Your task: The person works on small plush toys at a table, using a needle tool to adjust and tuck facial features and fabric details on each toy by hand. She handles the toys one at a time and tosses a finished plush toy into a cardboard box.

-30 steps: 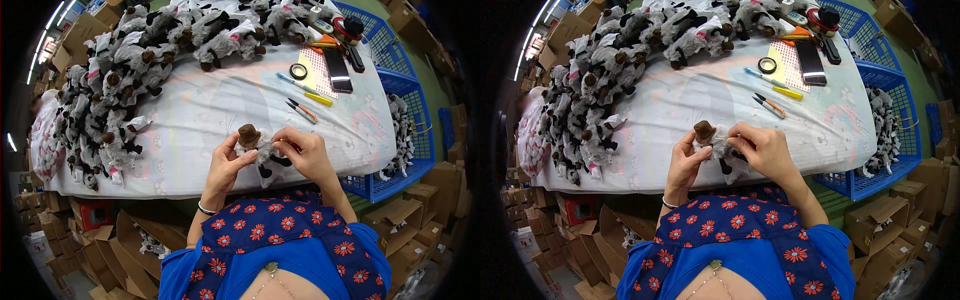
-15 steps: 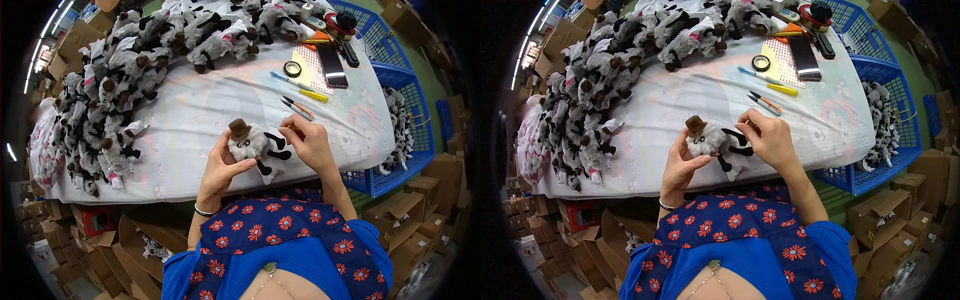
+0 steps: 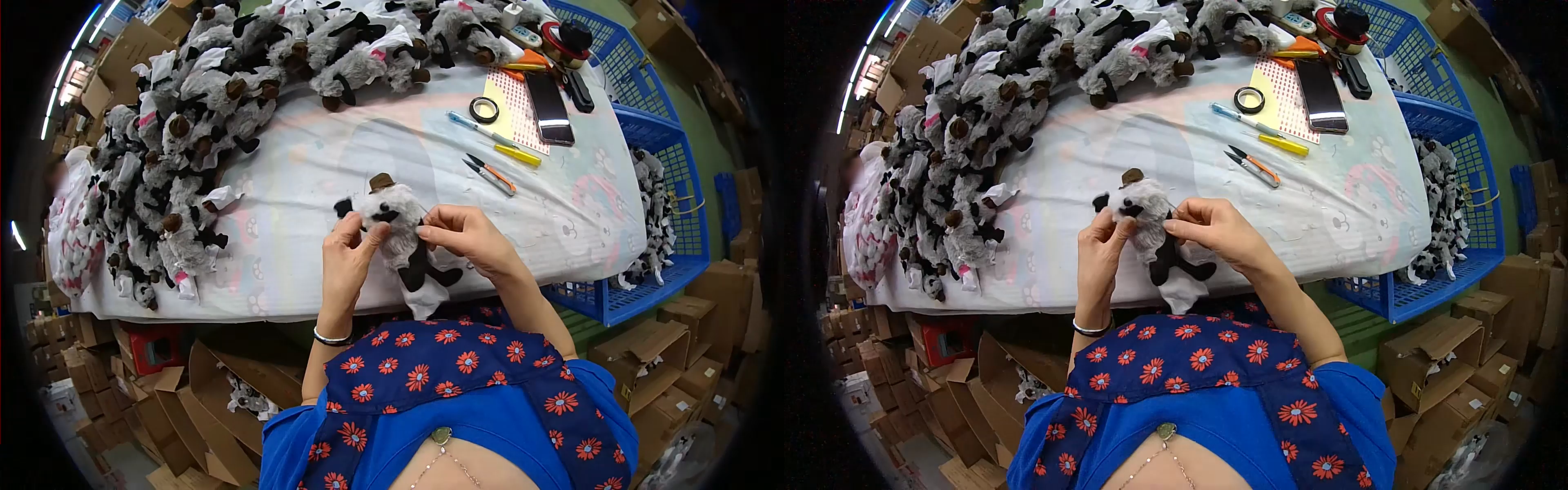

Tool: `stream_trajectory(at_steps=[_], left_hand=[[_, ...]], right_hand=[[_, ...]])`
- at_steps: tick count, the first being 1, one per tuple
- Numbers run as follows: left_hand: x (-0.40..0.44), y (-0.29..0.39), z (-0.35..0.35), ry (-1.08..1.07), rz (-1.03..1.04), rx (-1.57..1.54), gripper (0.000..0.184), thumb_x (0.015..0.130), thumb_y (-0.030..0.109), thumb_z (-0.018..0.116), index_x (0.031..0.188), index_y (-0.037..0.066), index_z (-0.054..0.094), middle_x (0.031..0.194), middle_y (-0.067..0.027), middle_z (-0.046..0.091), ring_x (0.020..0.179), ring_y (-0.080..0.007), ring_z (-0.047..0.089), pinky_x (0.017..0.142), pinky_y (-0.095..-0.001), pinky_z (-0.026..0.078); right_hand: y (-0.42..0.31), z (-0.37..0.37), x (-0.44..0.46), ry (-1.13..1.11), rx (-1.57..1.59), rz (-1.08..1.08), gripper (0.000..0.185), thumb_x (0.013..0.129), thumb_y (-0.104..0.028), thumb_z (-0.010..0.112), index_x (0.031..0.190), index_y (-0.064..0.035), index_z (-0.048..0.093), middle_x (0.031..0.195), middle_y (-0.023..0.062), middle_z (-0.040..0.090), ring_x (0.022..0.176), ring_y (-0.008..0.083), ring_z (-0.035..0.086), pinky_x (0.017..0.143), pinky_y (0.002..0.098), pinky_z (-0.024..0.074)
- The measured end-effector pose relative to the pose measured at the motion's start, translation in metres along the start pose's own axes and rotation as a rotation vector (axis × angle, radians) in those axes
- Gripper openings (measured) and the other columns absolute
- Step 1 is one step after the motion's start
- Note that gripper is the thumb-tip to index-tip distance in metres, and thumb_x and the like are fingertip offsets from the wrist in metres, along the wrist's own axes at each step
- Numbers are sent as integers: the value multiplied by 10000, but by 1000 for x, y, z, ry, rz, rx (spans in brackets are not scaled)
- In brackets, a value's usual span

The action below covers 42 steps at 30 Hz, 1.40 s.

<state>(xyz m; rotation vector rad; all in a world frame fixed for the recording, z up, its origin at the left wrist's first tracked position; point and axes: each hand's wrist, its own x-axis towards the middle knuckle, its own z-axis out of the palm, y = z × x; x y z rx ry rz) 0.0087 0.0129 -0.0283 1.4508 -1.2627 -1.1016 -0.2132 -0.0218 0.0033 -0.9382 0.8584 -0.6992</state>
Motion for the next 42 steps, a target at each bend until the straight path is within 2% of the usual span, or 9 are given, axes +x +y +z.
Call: stream_trajectory(at_steps=[1, 7, 11, 17, 22, 26, 32, 36, 42], left_hand=[[1, -4, -1, 32, 105, 176, 275, 872, 103, 726, 1088, -29, 617, 942, -94, 657, 809, -125, 566, 668, -187, 419], [0, -3, 2, -140, 327, 327, 299, 907, 173, 710, 1112, -21, 612, 978, -85, 652, 762, -108, 537, 653, -181, 394], [-7, 9, 21, -166, -369, -680, 293, 894, 107, 714, 1135, -19, 607, 1018, -86, 658, 820, -122, 577, 705, -199, 441], [-11, 19, 31, -166, -353, -749, 355, 851, 13, 726, 1173, -29, 584, 1048, -95, 667, 899, -150, 622, 784, -224, 482], [-9, 20, 30, -35, -215, -619, 392, 814, -60, 722, 1178, -38, 578, 1075, -104, 670, 950, -177, 651, 839, -239, 501], [-11, 18, 32, 8, -278, -747, 384, 811, -47, 732, 1165, -39, 583, 1059, -100, 672, 928, -178, 656, 832, -233, 504], [-11, 30, 34, -105, -349, -827, 352, 803, -64, 728, 1131, -34, 604, 1035, -99, 681, 906, -177, 662, 829, -235, 510], [-8, 29, 25, -144, -382, -831, 353, 798, -94, 716, 1127, -34, 605, 1020, -96, 685, 906, -177, 662, 836, -242, 512], [-8, 24, 23, -64, -366, -851, 349, 788, -128, 706, 1112, -34, 614, 1026, -96, 685, 905, -179, 665, 841, -249, 514]], right_hand=[[-2, 0, 0, -4, 46, 37, 113, 880, -145, 697, 890, -42, 652, 679, -18, 559, 504, 12, 351, 460, 144, 230], [-6, -8, -5, 40, 171, 44, 128, 883, -170, 694, 864, -63, 625, 662, -30, 543, 486, -1, 326, 436, 140, 190], [7, -5, 0, 35, 274, 12, 158, 893, -207, 685, 827, -81, 617, 661, -47, 538, 502, 15, 348, 454, 161, 218], [-2, 3, -8, 124, 24, -34, 152, 888, -211, 697, 870, -69, 645, 669, -47, 550, 499, 14, 344, 448, 164, 215], [6, 3, -19, -68, -17, 212, 130, 883, -164, 710, 902, -54, 642, 652, -33, 544, 496, 20, 362, 453, 157, 268], [19, 10, -21, 50, 130, 113, 187, 884, -187, 714, 997, -41, 684, 683, -22, 592, 541, 36, 422, 492, 161, 298], [14, 21, -18, 173, 114, -50, 173, 886, -188, 714, 949, -33, 668, 661, -20, 594, 544, 63, 471, 504, 192, 338], [20, 11, -19, 141, -332, -171, 166, 919, -182, 670, 874, -29, 621, 630, -7, 589, 532, 101, 505, 507, 243, 373], [18, 12, -37, 275, -435, -140, 149, 947, -115, 610, 827, -41, 561, 668, 30, 596, 554, 92, 472, 536, 226, 365]])
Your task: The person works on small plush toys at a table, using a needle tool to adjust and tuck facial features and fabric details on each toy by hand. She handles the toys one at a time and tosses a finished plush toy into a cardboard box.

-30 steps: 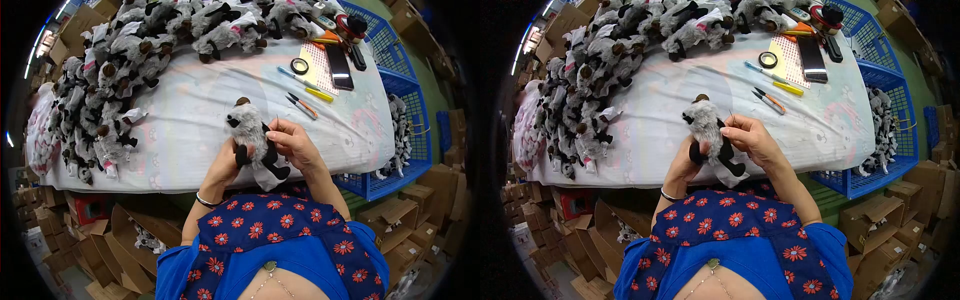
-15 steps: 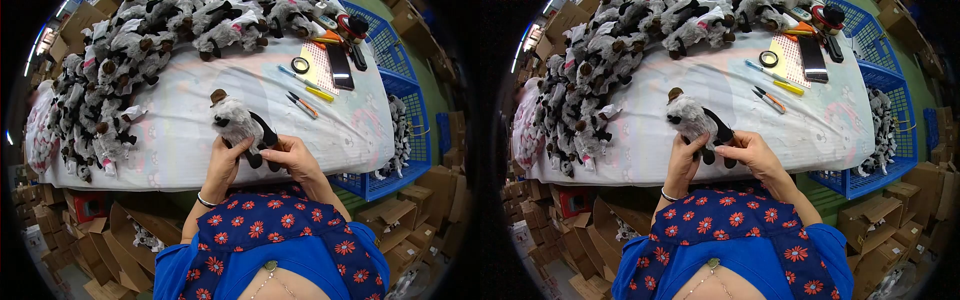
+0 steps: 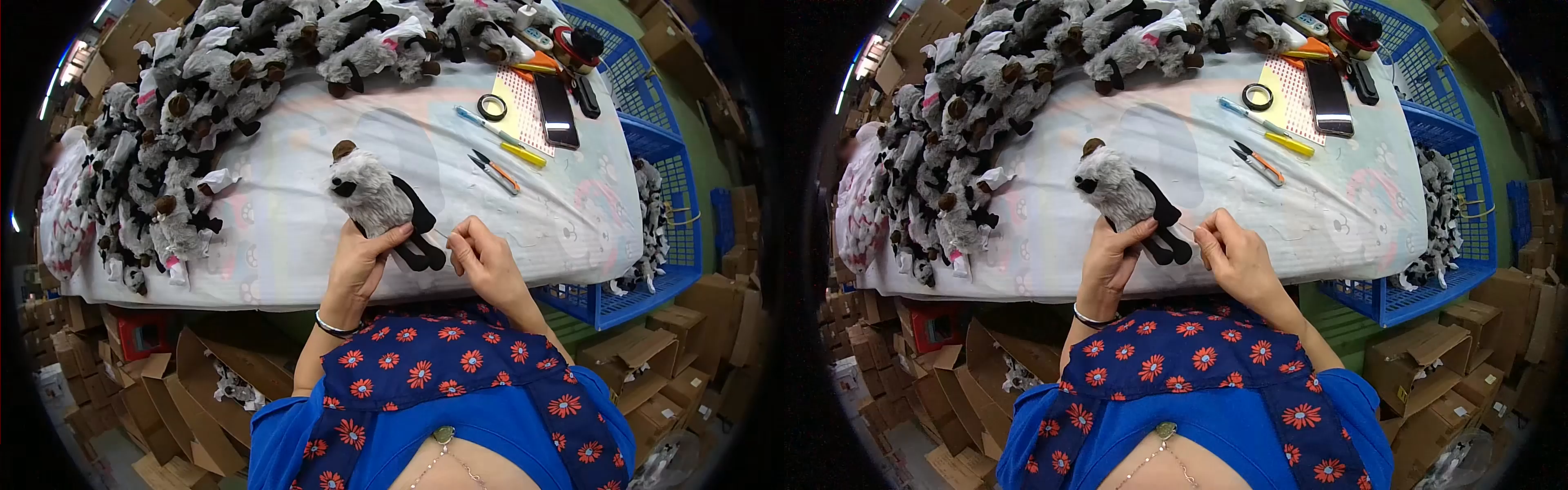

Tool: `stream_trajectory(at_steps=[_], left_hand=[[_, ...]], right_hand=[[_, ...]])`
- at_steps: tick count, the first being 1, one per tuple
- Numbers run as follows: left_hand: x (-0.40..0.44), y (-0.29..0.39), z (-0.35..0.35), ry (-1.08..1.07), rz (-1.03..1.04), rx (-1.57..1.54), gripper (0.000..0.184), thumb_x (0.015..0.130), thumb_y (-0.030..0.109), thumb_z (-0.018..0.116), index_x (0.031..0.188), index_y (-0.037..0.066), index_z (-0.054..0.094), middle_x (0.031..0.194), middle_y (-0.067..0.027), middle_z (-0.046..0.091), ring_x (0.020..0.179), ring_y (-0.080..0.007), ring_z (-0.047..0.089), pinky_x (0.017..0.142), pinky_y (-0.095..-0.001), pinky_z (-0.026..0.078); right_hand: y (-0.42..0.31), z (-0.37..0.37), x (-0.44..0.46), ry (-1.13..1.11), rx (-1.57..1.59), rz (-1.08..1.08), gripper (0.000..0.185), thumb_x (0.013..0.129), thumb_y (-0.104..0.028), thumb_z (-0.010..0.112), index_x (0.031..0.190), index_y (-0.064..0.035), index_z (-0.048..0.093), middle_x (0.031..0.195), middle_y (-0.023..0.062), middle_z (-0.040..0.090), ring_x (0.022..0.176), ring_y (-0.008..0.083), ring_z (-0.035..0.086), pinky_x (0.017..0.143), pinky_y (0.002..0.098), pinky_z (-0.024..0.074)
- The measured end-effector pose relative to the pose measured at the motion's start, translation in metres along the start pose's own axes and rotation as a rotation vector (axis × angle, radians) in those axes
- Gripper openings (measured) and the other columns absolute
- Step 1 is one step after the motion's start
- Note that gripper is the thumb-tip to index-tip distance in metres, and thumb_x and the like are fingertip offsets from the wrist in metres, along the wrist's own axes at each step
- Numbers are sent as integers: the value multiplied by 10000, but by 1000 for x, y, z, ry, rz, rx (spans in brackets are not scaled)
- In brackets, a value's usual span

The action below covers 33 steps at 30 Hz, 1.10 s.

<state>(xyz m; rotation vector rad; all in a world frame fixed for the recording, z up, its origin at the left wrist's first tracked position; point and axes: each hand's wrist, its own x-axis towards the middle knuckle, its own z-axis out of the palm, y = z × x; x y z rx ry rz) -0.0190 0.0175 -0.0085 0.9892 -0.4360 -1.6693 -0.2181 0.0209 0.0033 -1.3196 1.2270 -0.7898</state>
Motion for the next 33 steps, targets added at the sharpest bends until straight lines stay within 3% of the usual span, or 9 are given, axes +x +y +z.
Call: stream_trajectory(at_steps=[4, 10, 15, 25, 30, 33], left_hand=[[1, -2, 1, 35, 87, 34, 340, 780, -138, 708, 1091, -28, 625, 1027, -99, 687, 905, -184, 668, 835, -248, 515], [-1, -8, 3, 49, 158, 60, 331, 777, -132, 715, 1079, -21, 635, 1023, -98, 693, 904, -183, 671, 826, -244, 514], [-7, -10, 9, 64, 162, 125, 329, 780, -119, 723, 1080, -17, 639, 1010, -91, 696, 899, -171, 668, 816, -240, 512], [-9, -12, 8, 85, 170, 75, 307, 790, -108, 721, 1072, -16, 642, 1003, -87, 696, 894, -158, 666, 805, -235, 511], [-14, -17, 11, 112, 200, 148, 297, 799, -118, 699, 1073, -20, 641, 999, -90, 696, 903, -165, 668, 805, -238, 516], [-13, -12, 9, 83, 142, 92, 309, 790, -137, 684, 1073, -23, 640, 994, -93, 695, 903, -170, 668, 803, -237, 517]], right_hand=[[-7, -1, -5, -7, -359, -95, 164, 951, -119, 598, 814, -44, 546, 633, 31, 569, 526, 104, 453, 506, 238, 354], [-1, 6, 0, 18, -346, -117, 157, 940, -110, 608, 817, -35, 548, 603, 25, 553, 505, 103, 438, 485, 241, 342], [1, 13, 5, 26, -122, -36, 148, 928, -85, 610, 806, -33, 547, 596, 20, 550, 508, 95, 435, 489, 236, 337], [-1, 7, 11, -25, -199, -232, 141, 913, -53, 619, 792, -33, 550, 599, 12, 543, 519, 82, 421, 493, 222, 322], [4, 12, 10, 13, -95, -99, 131, 866, -36, 649, 771, -24, 560, 592, 9, 540, 503, 89, 398, 488, 223, 321], [2, 4, 17, -66, -130, -290, 117, 827, -26, 663, 759, -20, 569, 584, 6, 535, 490, 96, 381, 482, 226, 318]])
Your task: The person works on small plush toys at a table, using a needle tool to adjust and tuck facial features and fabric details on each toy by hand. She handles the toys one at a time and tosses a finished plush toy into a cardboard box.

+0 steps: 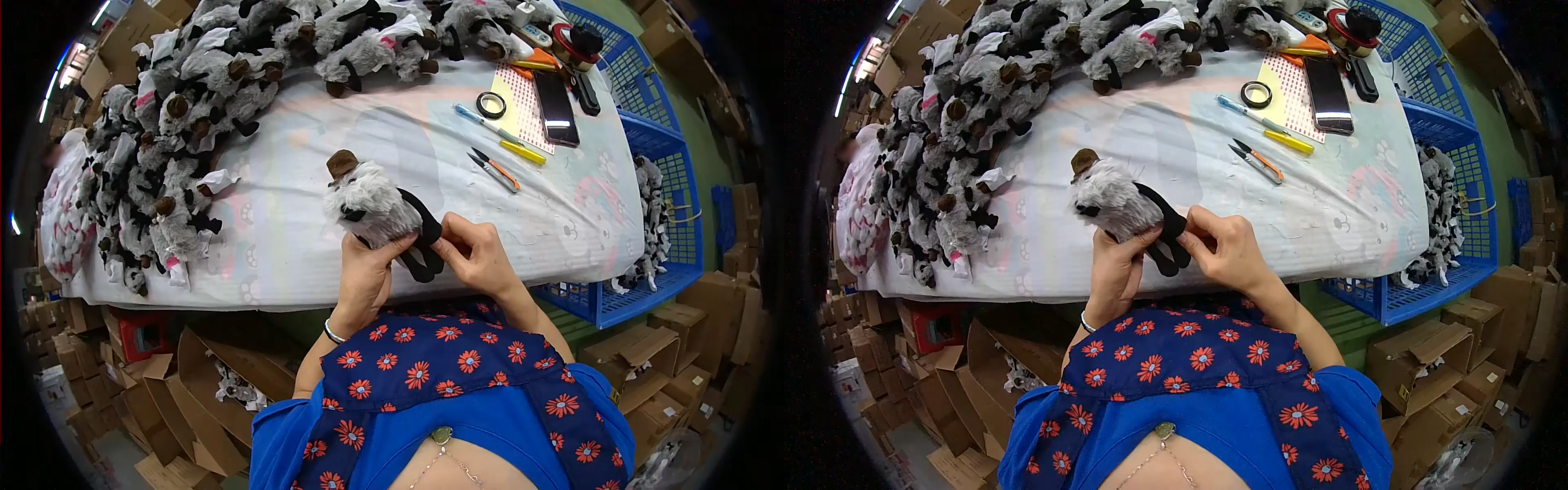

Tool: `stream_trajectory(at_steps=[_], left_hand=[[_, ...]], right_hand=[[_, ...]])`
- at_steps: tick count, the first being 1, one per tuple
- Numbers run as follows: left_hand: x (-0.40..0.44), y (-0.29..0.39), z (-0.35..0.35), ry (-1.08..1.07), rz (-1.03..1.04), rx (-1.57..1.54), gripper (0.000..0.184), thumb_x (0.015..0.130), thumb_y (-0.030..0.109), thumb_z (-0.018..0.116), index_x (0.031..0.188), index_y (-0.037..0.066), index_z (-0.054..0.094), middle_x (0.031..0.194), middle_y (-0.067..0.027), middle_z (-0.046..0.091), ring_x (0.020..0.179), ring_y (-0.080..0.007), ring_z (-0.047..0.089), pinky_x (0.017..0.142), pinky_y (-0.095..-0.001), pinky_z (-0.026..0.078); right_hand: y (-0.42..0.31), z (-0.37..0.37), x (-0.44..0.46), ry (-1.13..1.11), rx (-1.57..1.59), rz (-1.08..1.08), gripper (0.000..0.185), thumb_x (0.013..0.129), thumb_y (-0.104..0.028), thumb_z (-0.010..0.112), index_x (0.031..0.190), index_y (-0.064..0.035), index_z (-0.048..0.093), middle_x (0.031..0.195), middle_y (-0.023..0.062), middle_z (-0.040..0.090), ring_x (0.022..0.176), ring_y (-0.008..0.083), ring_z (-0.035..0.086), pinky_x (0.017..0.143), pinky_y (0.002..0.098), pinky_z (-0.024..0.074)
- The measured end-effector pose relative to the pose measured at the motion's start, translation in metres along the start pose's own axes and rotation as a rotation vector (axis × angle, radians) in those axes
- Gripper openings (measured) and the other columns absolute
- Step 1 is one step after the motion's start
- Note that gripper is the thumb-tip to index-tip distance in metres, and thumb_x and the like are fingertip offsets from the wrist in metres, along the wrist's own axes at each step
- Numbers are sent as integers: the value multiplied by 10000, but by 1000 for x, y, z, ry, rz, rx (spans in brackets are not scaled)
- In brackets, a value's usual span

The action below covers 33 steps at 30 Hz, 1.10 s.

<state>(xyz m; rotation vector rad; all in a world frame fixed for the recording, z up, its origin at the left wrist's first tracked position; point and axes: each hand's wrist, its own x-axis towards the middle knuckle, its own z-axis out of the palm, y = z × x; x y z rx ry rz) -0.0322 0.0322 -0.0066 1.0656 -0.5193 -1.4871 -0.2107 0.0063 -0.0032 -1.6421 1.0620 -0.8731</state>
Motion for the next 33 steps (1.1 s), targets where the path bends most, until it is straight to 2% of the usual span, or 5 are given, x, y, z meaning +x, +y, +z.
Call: stream_trajectory(at_steps=[7, 11, 16, 26, 33], left_hand=[[5, 1, 0, -52, -145, -12, 333, 767, -161, 673, 1071, -31, 638, 982, -100, 694, 898, -180, 671, 800, -234, 520], [4, 3, 10, -11, -178, -40, 338, 756, -160, 677, 1066, -29, 641, 977, -102, 695, 886, -179, 672, 786, -228, 519], [12, 1, -5, -22, -105, -15, 330, 759, -144, 694, 1064, -28, 640, 971, -99, 697, 874, -172, 673, 774, -226, 518], [9, 3, 3, -14, -40, -21, 275, 766, -123, 709, 1016, -21, 655, 960, -96, 701, 833, -158, 672, 752, -215, 515], [6, 1, 0, -17, -87, -55, 326, 774, -118, 720, 1073, -17, 638, 974, -92, 699, 844, -167, 677, 756, -221, 518]], right_hand=[[0, -25, 9, -295, -70, -220, 73, 765, -23, 677, 816, -32, 625, 605, 28, 605, 469, 134, 419, 472, 255, 338], [6, -26, 5, -319, 39, -170, 109, 808, -33, 674, 756, -21, 579, 560, -3, 519, 473, 102, 369, 466, 226, 303], [4, -16, 0, -121, -31, -39, 131, 839, -49, 675, 758, -23, 575, 551, -4, 514, 472, 95, 374, 465, 224, 299], [1, 1, -5, 19, 32, 150, 154, 864, -56, 667, 754, -20, 565, 548, -6, 513, 476, 82, 375, 469, 224, 297], [1, -5, -1, -84, 41, -28, 163, 866, -72, 663, 732, -27, 580, 556, 3, 533, 469, 98, 392, 467, 233, 317]])
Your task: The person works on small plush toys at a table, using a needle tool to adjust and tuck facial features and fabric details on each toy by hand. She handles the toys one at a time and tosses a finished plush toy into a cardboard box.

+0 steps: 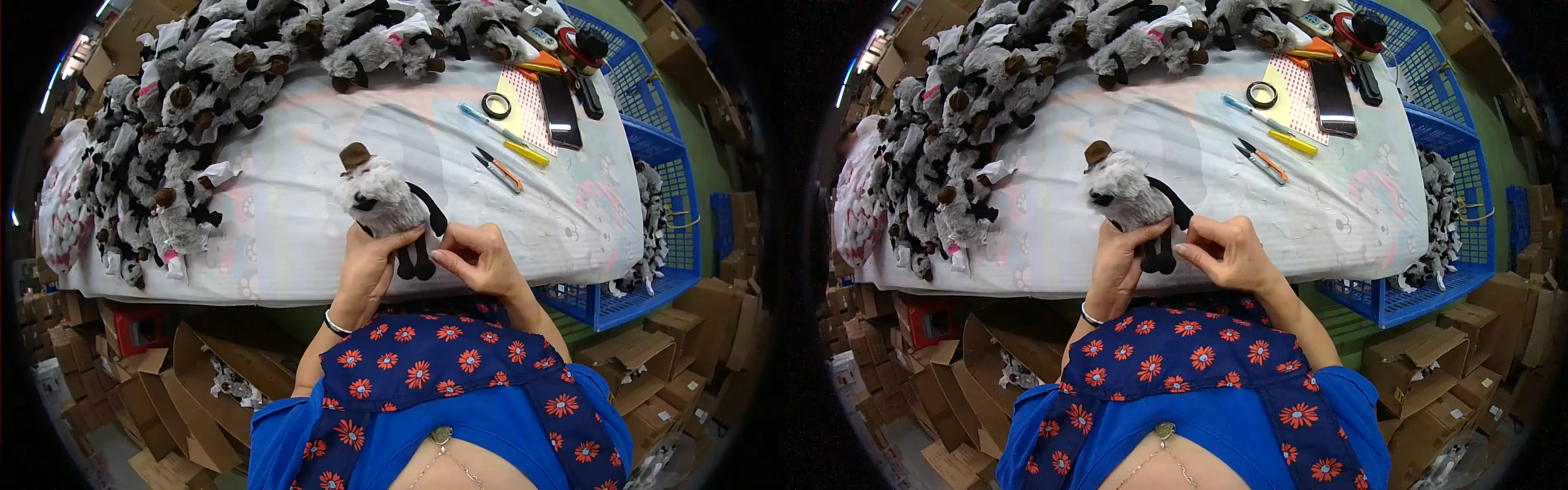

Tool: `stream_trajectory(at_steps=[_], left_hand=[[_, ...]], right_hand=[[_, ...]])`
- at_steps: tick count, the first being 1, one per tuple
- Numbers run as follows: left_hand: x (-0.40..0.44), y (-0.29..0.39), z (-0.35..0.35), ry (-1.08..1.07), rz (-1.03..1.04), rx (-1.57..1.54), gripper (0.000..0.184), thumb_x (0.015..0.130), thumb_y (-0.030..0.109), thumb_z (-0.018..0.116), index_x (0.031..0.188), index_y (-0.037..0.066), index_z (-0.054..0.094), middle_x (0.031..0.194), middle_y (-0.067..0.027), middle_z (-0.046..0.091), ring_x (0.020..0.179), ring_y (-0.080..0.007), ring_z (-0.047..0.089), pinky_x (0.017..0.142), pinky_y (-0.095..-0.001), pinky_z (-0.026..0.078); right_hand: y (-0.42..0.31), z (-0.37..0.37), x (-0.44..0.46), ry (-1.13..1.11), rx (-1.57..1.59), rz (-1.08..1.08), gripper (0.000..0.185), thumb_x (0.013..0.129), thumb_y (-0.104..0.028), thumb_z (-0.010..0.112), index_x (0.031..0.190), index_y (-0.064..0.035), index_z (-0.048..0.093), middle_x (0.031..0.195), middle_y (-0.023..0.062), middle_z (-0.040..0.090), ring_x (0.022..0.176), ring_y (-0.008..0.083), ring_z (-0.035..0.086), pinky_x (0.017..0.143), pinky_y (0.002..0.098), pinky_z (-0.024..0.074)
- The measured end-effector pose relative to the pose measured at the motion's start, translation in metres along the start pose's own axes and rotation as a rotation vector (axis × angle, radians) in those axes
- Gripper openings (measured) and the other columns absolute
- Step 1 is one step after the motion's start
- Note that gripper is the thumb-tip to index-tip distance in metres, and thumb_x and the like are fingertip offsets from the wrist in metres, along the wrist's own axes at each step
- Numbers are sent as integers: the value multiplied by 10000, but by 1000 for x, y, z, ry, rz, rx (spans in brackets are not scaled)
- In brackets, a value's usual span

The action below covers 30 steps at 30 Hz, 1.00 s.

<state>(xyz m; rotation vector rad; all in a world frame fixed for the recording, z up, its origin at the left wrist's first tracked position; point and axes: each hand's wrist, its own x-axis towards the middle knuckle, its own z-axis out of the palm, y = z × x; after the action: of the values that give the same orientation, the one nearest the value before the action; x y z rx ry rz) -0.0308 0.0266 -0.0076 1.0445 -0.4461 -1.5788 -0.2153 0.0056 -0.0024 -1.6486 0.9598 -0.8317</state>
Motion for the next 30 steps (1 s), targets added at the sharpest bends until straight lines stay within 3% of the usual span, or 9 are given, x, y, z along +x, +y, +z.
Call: stream_trajectory(at_steps=[4, 8, 13, 19, 23, 28, 30], left_hand=[[2, -2, 4, 28, -42, -9, 322, 781, -111, 718, 1078, -17, 638, 973, -92, 699, 830, -167, 677, 751, -223, 519], [11, -2, -8, 48, 33, -12, 343, 798, -100, 709, 1119, -26, 614, 1027, -106, 686, 894, -172, 670, 782, -227, 514], [4, -9, 7, -49, 49, 18, 327, 829, -101, 666, 1140, -37, 592, 1059, -119, 669, 930, -179, 656, 811, -236, 514], [7, -7, -13, -139, -54, -75, 373, 853, -84, 655, 1208, -29, 554, 1135, -122, 646, 1015, -172, 630, 844, -226, 491], [2, -3, 2, -48, 166, 50, 354, 869, -76, 637, 1210, -24, 555, 1114, -118, 653, 987, -168, 639, 845, -227, 496], [8, -7, -9, -74, 14, -132, 362, 856, -80, 655, 1200, -21, 558, 1109, -115, 657, 986, -174, 649, 865, -234, 503], [6, -4, -6, -62, 13, -100, 366, 851, -84, 660, 1197, -20, 559, 1108, -114, 658, 986, -175, 650, 868, -234, 503]], right_hand=[[3, -8, -2, -131, 42, -132, 180, 880, -53, 647, 714, -32, 581, 550, -17, 508, 484, 71, 386, 466, 204, 292], [8, -9, -3, 3, 156, 198, 167, 877, -66, 665, 719, -24, 632, 559, -21, 520, 496, 60, 380, 469, 192, 278], [-7, -2, 6, -32, 440, 407, 134, 869, -90, 695, 758, -16, 680, 571, -26, 529, 509, 44, 377, 472, 186, 268], [3, -8, 6, 44, 239, 293, 116, 859, -100, 716, 786, -11, 699, 585, -32, 534, 519, 35, 378, 480, 180, 273], [-34, 0, 3, 220, -50, 226, 113, 856, -93, 717, 794, -5, 682, 599, -33, 526, 526, 35, 378, 491, 181, 280], [-8, 12, 5, -1, 380, 316, 135, 862, -104, 715, 816, 5, 651, 602, -23, 538, 530, 48, 384, 495, 196, 295], [-9, 14, 6, 6, 297, 301, 138, 869, -105, 707, 820, 3, 638, 601, -18, 541, 526, 55, 390, 494, 204, 301]])
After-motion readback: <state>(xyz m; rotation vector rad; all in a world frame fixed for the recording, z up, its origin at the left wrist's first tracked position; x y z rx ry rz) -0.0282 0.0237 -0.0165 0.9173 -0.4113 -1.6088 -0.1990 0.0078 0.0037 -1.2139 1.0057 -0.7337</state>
